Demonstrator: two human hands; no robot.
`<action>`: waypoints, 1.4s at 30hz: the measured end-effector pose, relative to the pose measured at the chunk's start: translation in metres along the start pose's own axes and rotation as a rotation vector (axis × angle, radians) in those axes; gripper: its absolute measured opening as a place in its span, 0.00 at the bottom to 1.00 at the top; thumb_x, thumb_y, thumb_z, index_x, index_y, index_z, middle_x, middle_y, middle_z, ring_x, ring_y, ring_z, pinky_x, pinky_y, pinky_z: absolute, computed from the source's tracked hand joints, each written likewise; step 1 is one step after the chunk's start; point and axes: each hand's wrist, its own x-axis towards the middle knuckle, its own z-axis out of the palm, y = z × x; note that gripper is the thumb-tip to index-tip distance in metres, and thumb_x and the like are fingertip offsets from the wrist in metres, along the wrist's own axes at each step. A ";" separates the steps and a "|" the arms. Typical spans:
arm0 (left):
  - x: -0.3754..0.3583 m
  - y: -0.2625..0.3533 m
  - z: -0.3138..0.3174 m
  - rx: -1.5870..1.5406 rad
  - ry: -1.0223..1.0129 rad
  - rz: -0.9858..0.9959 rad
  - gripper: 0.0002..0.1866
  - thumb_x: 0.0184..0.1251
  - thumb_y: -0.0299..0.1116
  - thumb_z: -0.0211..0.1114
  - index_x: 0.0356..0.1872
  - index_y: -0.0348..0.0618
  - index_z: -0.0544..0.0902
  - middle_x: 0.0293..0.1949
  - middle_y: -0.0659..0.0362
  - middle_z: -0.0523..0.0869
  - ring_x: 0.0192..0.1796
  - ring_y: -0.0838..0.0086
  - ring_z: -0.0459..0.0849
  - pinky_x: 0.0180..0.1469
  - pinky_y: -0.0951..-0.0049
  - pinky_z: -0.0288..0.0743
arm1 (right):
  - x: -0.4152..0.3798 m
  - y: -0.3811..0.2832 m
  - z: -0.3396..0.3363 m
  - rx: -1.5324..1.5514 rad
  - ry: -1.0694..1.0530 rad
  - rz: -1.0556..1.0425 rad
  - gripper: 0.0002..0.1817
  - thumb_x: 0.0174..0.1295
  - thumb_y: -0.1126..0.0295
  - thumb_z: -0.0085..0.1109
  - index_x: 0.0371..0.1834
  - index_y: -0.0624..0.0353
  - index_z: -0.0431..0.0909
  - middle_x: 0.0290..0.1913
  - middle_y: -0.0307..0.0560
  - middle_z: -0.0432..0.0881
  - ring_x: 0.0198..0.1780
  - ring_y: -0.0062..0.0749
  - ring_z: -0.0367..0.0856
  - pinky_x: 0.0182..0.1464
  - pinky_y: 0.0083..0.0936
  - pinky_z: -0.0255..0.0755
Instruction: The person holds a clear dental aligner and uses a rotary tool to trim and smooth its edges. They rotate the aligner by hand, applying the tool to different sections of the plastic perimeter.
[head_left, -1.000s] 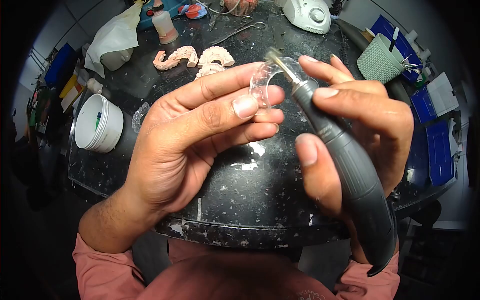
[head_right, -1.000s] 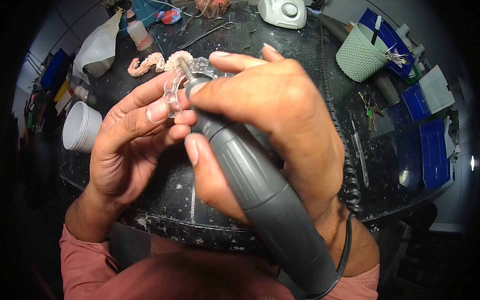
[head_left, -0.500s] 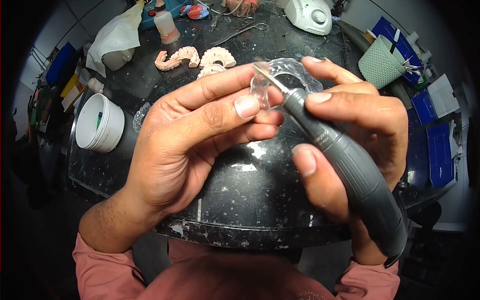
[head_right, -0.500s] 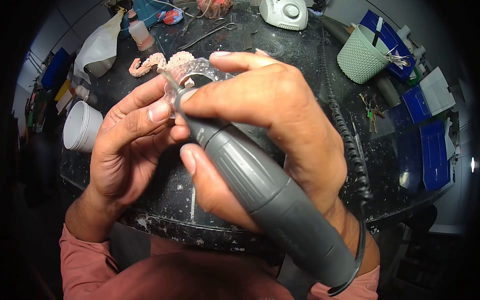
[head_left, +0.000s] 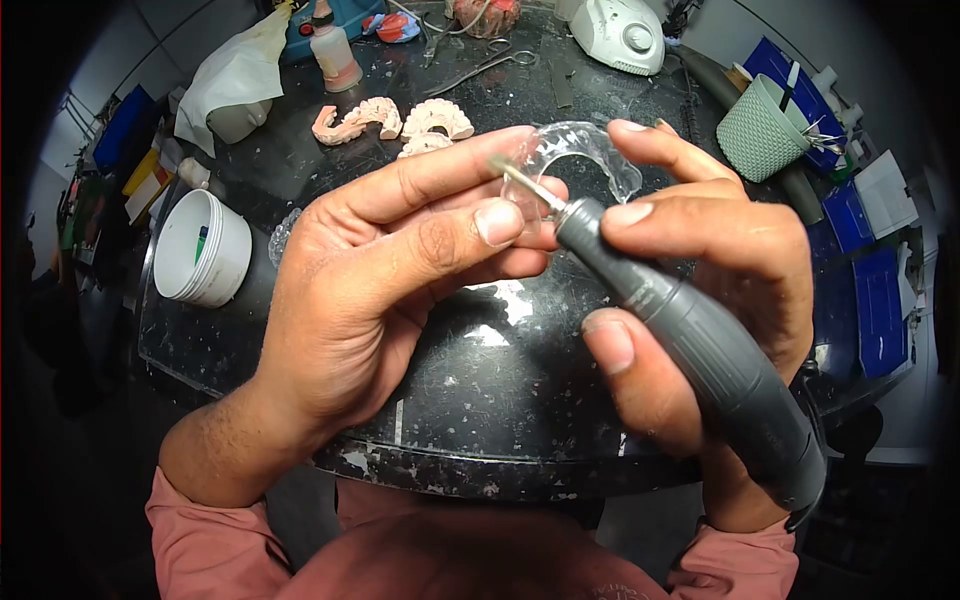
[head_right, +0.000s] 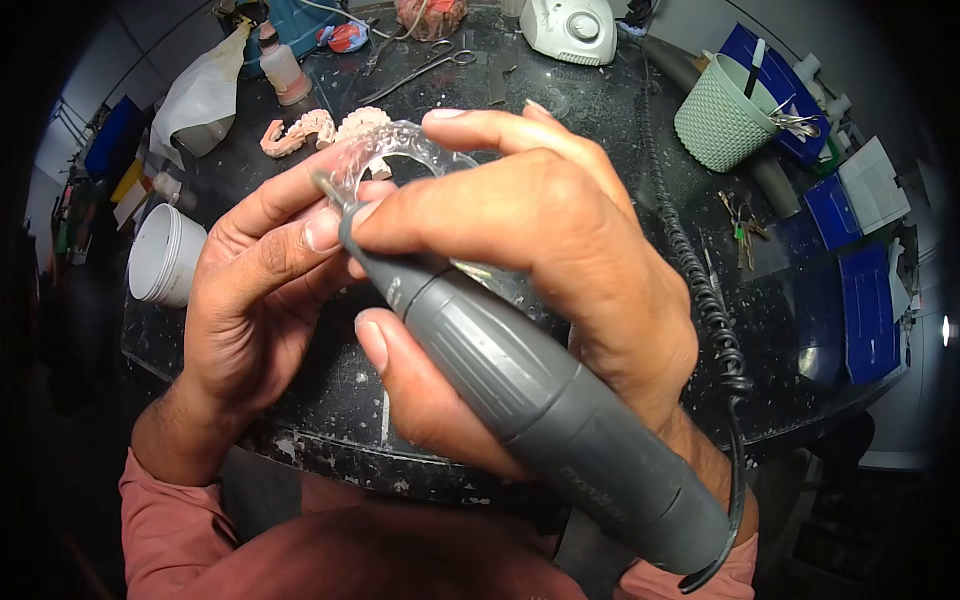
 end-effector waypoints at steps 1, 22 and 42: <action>0.000 0.000 0.000 0.043 0.001 0.002 0.23 0.65 0.25 0.58 0.62 0.32 0.71 0.52 0.48 0.82 0.49 0.71 0.84 0.53 0.73 0.79 | -0.005 0.004 0.003 0.029 0.079 0.026 0.20 0.53 0.64 0.68 0.45 0.60 0.72 0.40 0.44 0.79 0.50 0.41 0.79 0.66 0.55 0.61; 0.000 0.000 0.000 -0.061 -0.065 -0.016 0.27 0.63 0.24 0.61 0.64 0.33 0.68 0.49 0.49 0.83 0.46 0.71 0.84 0.51 0.73 0.79 | 0.004 -0.005 -0.005 -0.039 -0.010 -0.007 0.23 0.53 0.64 0.67 0.47 0.60 0.68 0.41 0.49 0.77 0.55 0.57 0.77 0.65 0.57 0.59; -0.001 0.002 0.005 -0.062 -0.030 -0.032 0.31 0.60 0.23 0.62 0.66 0.34 0.66 0.47 0.52 0.83 0.43 0.72 0.85 0.51 0.73 0.79 | 0.001 -0.001 0.002 -0.080 0.099 -0.029 0.24 0.52 0.69 0.66 0.49 0.61 0.67 0.42 0.51 0.78 0.55 0.56 0.78 0.65 0.57 0.58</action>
